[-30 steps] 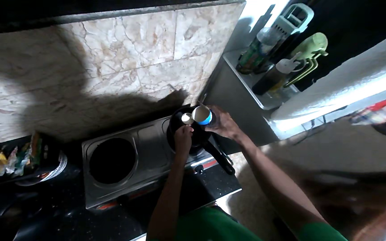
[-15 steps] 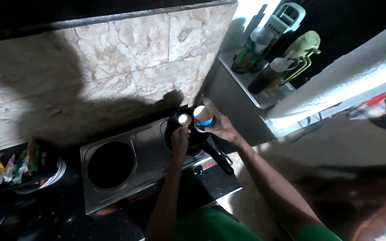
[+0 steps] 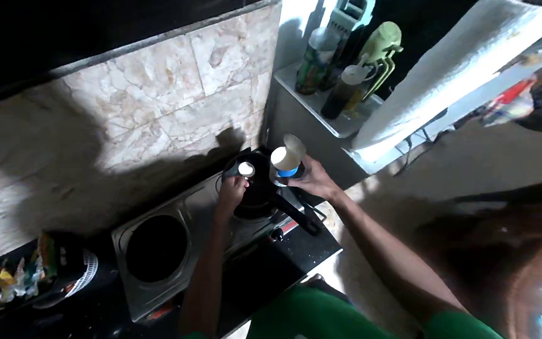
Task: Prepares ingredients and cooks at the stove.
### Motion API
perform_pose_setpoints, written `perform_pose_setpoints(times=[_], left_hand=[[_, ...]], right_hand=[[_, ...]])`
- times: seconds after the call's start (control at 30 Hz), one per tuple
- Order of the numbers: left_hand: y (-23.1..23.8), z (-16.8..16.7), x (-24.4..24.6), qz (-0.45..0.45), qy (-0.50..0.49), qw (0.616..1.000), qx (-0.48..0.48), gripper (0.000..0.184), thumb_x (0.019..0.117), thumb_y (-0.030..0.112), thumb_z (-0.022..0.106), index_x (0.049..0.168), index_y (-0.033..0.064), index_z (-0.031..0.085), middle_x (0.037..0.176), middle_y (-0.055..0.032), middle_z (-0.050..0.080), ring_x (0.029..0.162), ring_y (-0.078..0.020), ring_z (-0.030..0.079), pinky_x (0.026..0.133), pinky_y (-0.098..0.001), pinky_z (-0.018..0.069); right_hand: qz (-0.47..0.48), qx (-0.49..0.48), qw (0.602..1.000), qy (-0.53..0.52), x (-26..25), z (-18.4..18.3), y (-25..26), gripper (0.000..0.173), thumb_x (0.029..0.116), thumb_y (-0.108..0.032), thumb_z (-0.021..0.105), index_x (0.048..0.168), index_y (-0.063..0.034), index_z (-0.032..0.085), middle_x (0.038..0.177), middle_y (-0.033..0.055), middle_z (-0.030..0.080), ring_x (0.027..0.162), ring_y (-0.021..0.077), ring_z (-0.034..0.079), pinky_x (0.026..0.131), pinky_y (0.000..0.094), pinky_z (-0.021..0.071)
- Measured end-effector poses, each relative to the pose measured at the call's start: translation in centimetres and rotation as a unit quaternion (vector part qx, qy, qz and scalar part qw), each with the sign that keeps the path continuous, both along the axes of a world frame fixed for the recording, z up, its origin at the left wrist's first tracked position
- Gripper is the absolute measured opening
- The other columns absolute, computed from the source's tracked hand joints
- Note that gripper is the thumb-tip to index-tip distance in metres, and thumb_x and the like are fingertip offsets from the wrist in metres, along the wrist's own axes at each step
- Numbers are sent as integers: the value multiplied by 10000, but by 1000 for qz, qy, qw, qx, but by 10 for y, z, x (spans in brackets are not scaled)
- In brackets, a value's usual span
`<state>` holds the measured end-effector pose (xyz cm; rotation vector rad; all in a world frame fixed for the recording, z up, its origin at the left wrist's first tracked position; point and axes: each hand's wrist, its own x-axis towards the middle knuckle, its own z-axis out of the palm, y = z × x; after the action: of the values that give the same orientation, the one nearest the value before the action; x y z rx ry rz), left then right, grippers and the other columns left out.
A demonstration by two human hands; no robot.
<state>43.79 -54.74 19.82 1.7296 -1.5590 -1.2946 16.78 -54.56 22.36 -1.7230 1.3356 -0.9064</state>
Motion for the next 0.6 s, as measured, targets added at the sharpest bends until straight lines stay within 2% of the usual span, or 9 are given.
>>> perform_pose_setpoints(times=[0.03, 0.1, 0.23, 0.27, 0.33, 0.37, 0.5, 0.6], left_hand=[[-5, 1, 0, -28, -36, 999, 0, 350, 1087, 254, 464, 1071, 3, 707, 927, -152, 687, 837, -255, 648, 811, -472, 542], [-15, 2, -1, -79, -97, 992, -3, 370, 1087, 260, 455, 1054, 1, 717, 977, -190, 705, 927, -325, 681, 882, -551, 538], [-25, 7, -14, -142, -214, 966, -13, 363, 1076, 268, 477, 1041, -7, 711, 1021, -226, 708, 1000, -399, 685, 893, -624, 530], [-25, 6, -17, -150, -244, 958, -27, 336, 1066, 262, 497, 1071, 0, 707, 1030, -237, 707, 1011, -419, 685, 885, -639, 533], [-25, 3, -24, -177, -315, 931, -57, 318, 1062, 256, 510, 1211, 24, 670, 1065, -250, 701, 1040, -442, 679, 875, -639, 544], [-25, 1, -26, -190, -349, 915, -67, 314, 1059, 248, 513, 1226, 28, 663, 1070, -247, 700, 1041, -443, 680, 865, -630, 552], [-20, 3, -34, -239, -444, 859, -90, 199, 1004, 117, 585, 1103, -15, 696, 1035, -245, 703, 977, -438, 696, 812, -597, 576], [-16, 7, -33, -284, -493, 812, -130, 171, 997, 39, 571, 1108, -21, 686, 989, -247, 697, 924, -436, 695, 778, -579, 575]], right_hand=[[-3, -2, 1000, 1, -3, 0, 3, 814, 711, -296, 948, 1401, -143, 545, 1231, 34, 697, 1135, 112, 674, 988, 374, 584], [-7, 4, 1000, 1, -8, 1, 11, 825, 704, -297, 950, 1405, -149, 541, 1231, 33, 697, 1134, 113, 675, 989, 376, 586], [-14, 3, 1000, 5, -18, 3, 26, 867, 686, -280, 960, 1429, -151, 534, 1247, 35, 692, 1146, 115, 667, 1001, 380, 577], [-15, 0, 1000, 5, -20, 3, 30, 872, 683, -288, 960, 1432, -153, 533, 1255, 30, 688, 1155, 111, 662, 1007, 375, 574], [-18, -5, 1000, 8, -23, 4, 37, 879, 682, -311, 956, 1437, -171, 528, 1269, 15, 681, 1171, 98, 652, 1017, 371, 569], [-20, -3, 1000, 7, -25, 5, 41, 872, 682, -314, 958, 1431, -180, 532, 1268, 12, 681, 1169, 95, 652, 1014, 374, 571], [-27, -14, 1000, 3, -32, 6, 57, 850, 692, -327, 944, 1422, -178, 536, 1280, 5, 670, 1182, 85, 640, 1021, 362, 561], [-34, -12, 999, -1, -35, 7, 68, 854, 684, -303, 951, 1420, -170, 539, 1284, 10, 668, 1175, 87, 642, 1016, 353, 563]])
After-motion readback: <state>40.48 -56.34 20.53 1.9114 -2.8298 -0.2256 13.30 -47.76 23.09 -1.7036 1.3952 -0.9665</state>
